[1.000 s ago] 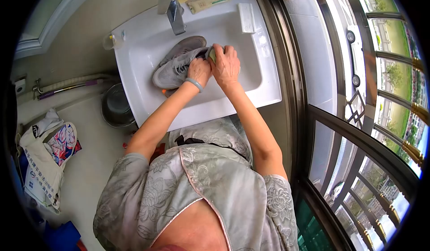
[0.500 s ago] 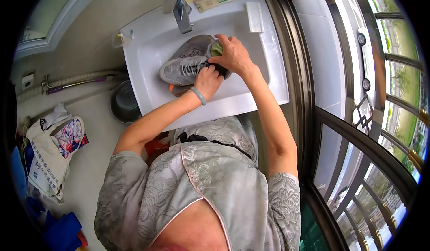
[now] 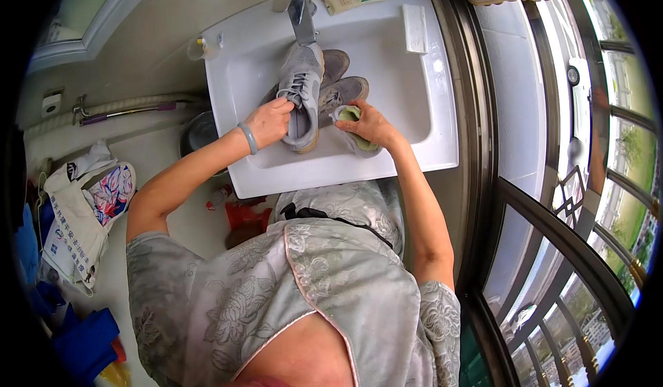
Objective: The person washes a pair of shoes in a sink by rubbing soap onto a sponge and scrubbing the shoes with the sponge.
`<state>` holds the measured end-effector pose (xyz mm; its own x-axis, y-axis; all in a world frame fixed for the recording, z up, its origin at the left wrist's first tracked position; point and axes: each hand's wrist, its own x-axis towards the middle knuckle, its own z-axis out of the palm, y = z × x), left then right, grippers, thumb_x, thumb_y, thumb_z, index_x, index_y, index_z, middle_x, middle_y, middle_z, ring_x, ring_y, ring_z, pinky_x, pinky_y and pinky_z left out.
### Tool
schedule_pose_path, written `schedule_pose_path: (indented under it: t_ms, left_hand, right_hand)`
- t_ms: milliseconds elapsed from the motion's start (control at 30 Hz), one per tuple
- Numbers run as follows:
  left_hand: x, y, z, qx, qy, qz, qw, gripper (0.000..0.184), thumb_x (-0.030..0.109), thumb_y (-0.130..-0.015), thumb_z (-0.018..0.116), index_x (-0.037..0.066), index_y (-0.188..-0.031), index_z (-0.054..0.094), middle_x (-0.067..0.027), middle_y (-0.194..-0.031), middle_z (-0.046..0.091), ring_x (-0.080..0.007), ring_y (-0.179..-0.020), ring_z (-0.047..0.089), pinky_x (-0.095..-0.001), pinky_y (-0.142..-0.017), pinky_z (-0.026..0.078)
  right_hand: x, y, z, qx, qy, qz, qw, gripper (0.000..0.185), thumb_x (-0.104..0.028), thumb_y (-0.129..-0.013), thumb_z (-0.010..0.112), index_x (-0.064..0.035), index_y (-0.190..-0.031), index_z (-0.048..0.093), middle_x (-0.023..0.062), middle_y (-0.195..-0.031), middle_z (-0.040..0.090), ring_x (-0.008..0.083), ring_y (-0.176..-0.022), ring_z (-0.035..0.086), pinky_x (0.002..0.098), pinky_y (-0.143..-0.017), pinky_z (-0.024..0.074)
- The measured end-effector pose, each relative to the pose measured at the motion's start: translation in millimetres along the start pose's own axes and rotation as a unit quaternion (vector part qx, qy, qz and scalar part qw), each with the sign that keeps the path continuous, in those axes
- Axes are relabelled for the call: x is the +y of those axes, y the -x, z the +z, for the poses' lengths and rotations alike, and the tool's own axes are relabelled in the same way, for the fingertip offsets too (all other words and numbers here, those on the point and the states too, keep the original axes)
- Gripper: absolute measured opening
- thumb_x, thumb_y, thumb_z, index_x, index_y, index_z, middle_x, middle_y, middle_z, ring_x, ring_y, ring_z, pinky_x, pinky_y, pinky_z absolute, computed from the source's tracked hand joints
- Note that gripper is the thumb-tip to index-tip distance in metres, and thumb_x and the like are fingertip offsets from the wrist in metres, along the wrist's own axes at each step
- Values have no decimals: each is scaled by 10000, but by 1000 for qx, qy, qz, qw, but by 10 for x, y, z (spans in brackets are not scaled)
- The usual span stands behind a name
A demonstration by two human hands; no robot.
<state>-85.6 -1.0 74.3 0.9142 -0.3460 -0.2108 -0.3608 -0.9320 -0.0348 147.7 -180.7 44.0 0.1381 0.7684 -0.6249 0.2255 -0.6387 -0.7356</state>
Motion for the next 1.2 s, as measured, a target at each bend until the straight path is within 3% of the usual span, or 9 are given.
schedule_pose_path:
  t_ms: [100, 200, 333, 400, 433, 533, 633, 900, 1200]
  left_hand:
    - [214, 95, -127, -104, 6, -98, 990, 169, 145, -758, 593, 67, -832, 723, -39, -900, 648, -205, -983, 545, -314, -938, 397]
    - [560, -26, -186, -26, 89, -222, 971, 334, 82, -785, 595, -33, -1091, 662, -167, -1217, 598, -297, -1150, 533, -388, -1019, 394]
    - [858, -340, -227, 98, 349, -334, 870, 382, 55, -841, 625, -75, -1199, 592, -184, -1264, 579, -303, -1200, 527, -402, -1021, 403]
    - [979, -518, -133, 288, 638, -476, 532, 468, 86, -903, 644, -85, -1316, 502, -176, -1312, 555, -297, -1223, 531, -383, -1066, 393]
    - [965, -567, -161, 288, 638, -478, 530, 468, 86, -903, 644, -85, -1316, 502, -176, -1312, 555, -297, -1223, 531, -383, -1066, 393]
    - [826, -604, -99, 249, 843, -473, 66, 725, 173, -925, 680, -54, -1489, 284, -230, -1474, 378, -298, -1402, 353, -366, -1198, 223]
    - [738, -704, -214, 299, 808, -497, -98, 839, 241, -893, 731, -39, -1507, 233, -202, -1527, 298, -285, -1437, 257, -381, -1204, 191]
    - [463, -1073, 218, 470, 700, -479, -243, 803, 490, -769, 822, 146, -1403, 469, -25, -1332, 540, -197, -1208, 509, -306, -1058, 394]
    - [451, -1024, 419, 544, 674, -469, -172, 388, 110, -818, 746, -16, -1149, 589, -103, -1048, 648, -251, -936, 654, -380, -823, 565]
  right_hand:
    - [0, -113, 112, 8, -19, -9, 1000, 757, -460, -799, 803, -27, -1355, 527, 166, -1144, 664, 248, -1081, 624, 340, -954, 478]
    - [-22, -193, 198, 29, -25, -16, 999, 766, -469, -805, 795, -19, -1360, 518, 162, -1143, 660, 243, -1068, 624, 333, -941, 482]
    - [-78, -196, 236, 44, -85, 0, 995, 861, -455, -788, 803, 45, -1390, 444, 235, -1168, 645, 294, -1112, 624, 353, -963, 481]
    - [5, -259, 267, 60, -96, 3, 994, 865, -447, -789, 806, 63, -1383, 437, 229, -1156, 647, 284, -1104, 624, 347, -956, 485]
    - [81, -305, 296, 80, -155, 18, 985, 826, -434, -798, 806, 69, -1350, 453, 201, -1123, 653, 257, -1059, 633, 337, -918, 501]
    - [223, -379, 229, 77, -289, 61, 952, 721, -403, -824, 798, 66, -1278, 490, 142, -1052, 657, 195, -967, 643, 311, -831, 526]
    - [175, -349, 111, 51, -405, 89, 908, 541, -359, -881, 755, 17, -1200, 533, 67, -978, 651, 117, -853, 636, 279, -719, 534]
    - [72, -260, -78, -32, -548, 49, 835, 434, -411, -980, 607, -65, -1230, 526, 44, -1004, 640, 156, -832, 638, 340, -706, 560]
    - [162, -224, -147, 23, -512, 40, 858, 520, -474, -947, 628, -133, -1304, 467, 78, -1051, 626, 199, -882, 631, 446, -755, 584]
